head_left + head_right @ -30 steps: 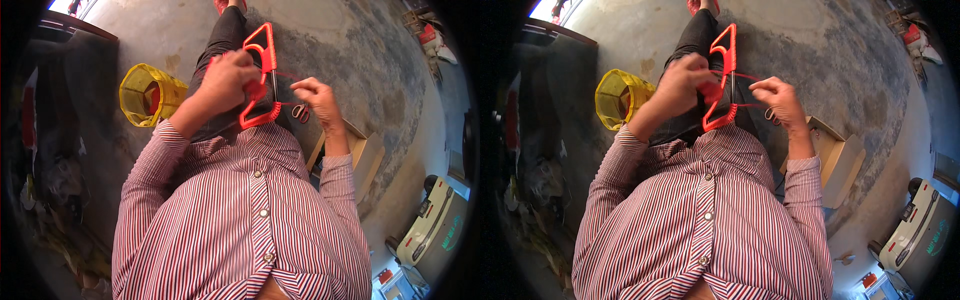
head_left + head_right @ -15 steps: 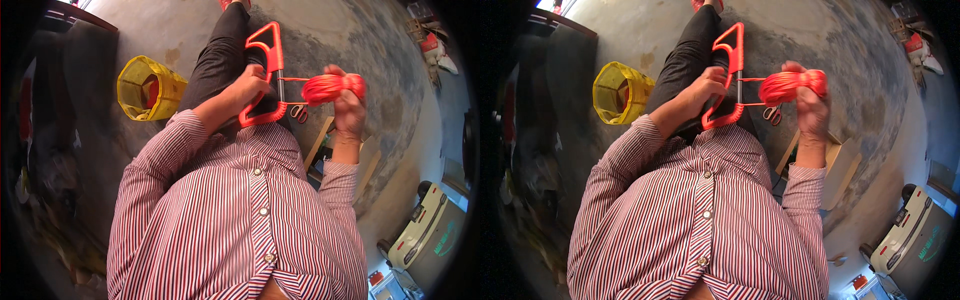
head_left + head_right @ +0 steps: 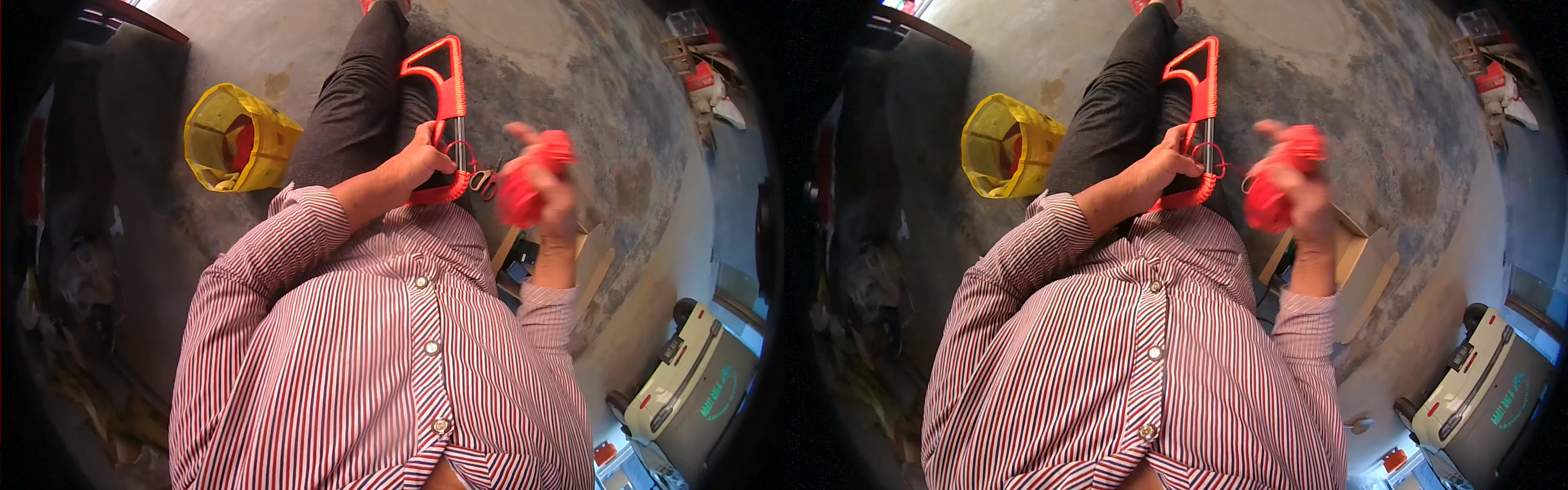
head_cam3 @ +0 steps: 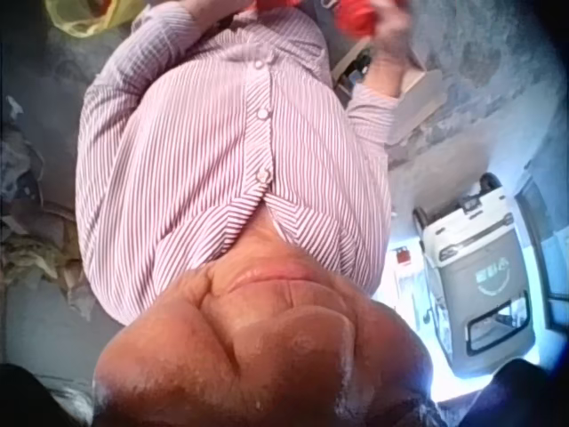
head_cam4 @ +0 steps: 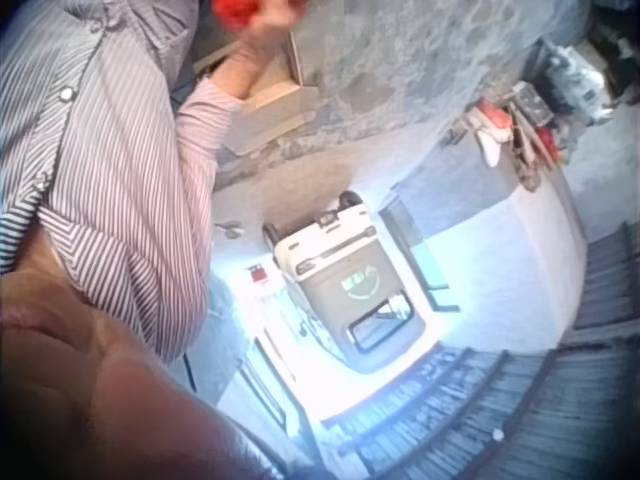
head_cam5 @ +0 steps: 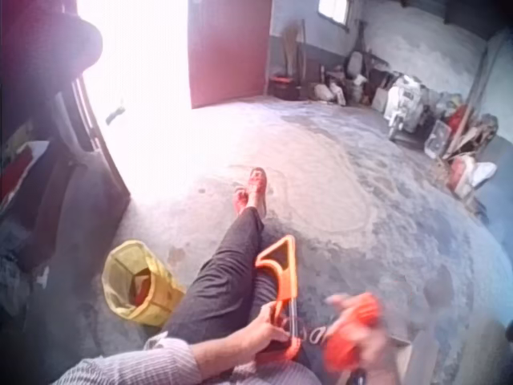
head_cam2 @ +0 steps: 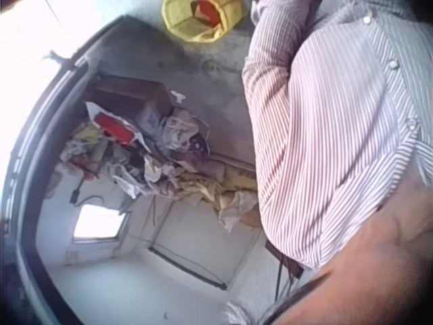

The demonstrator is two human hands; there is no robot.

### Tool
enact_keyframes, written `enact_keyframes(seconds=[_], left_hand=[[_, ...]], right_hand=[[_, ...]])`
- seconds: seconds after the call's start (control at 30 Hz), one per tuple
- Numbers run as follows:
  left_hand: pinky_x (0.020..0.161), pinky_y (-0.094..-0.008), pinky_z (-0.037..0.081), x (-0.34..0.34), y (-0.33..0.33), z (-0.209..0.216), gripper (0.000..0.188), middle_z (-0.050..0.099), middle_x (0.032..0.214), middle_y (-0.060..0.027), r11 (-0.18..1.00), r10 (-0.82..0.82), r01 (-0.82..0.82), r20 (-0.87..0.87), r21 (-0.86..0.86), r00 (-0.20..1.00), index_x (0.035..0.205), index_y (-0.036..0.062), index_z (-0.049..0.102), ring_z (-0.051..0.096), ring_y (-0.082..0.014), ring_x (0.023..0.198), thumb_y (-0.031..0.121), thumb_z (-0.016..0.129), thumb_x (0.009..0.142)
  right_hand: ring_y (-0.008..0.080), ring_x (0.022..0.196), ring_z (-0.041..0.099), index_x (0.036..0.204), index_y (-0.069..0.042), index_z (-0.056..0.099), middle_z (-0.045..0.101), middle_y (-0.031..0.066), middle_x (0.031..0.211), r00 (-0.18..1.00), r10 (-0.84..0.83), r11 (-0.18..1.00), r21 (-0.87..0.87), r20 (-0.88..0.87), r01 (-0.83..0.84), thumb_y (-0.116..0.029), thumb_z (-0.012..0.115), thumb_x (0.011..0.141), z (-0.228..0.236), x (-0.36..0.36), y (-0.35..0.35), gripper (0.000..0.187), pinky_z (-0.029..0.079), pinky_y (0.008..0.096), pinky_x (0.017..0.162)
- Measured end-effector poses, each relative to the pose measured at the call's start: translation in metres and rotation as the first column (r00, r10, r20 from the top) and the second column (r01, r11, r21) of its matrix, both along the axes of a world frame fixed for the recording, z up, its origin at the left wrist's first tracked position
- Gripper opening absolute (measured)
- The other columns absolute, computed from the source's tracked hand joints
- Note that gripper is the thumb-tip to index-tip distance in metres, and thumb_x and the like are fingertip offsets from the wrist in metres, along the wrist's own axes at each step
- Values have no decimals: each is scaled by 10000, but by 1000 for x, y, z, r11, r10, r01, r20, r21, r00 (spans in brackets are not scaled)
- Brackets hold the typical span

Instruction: Winding a bundle of red plastic rope onto a red plastic hand tool.

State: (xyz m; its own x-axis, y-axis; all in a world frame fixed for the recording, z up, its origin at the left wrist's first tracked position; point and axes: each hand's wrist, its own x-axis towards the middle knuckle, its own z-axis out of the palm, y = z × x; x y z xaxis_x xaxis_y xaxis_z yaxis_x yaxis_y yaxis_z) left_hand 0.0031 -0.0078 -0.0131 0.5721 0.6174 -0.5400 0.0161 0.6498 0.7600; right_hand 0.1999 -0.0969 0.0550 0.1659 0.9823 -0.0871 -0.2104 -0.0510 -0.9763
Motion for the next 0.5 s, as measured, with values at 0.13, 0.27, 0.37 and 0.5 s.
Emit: enact_keyframes(seconds=[0.13,0.27,0.37,0.5], left_hand=[[896,-284,436,0,-1,0,774,487,1021,-51,1000,2,-2,-10,31,1000,1419,22,298,530,-172,969,-28,608,711],[903,-281,421,1,-2,2,751,477,1016,-50,999,4,-2,-27,52,1000,1397,13,316,518,-170,964,-20,603,704],[916,-281,405,3,-4,4,733,480,1007,-48,1000,11,-11,-16,21,1000,1388,9,323,508,-170,965,-3,591,706],[918,-279,393,5,0,-2,721,485,982,-39,998,38,-38,7,-42,999,1396,20,320,491,-166,971,31,554,715]], right_hand=[[144,840,617,960,-22,622,654,95,1014,979,170,948,-289,113,-131,-244,635,895,-20,-18,0,232,485,294,798],[158,745,600,955,-10,598,617,78,857,993,40,979,-195,-109,-60,-235,642,888,1,-11,8,238,492,292,691],[169,710,594,963,12,584,583,84,795,924,3,994,-97,-382,-43,-203,661,871,27,-18,1,247,495,293,618],[184,651,557,1081,-7,515,538,123,832,941,5,996,-80,-338,-34,-220,640,876,44,-31,-5,320,484,304,590]])
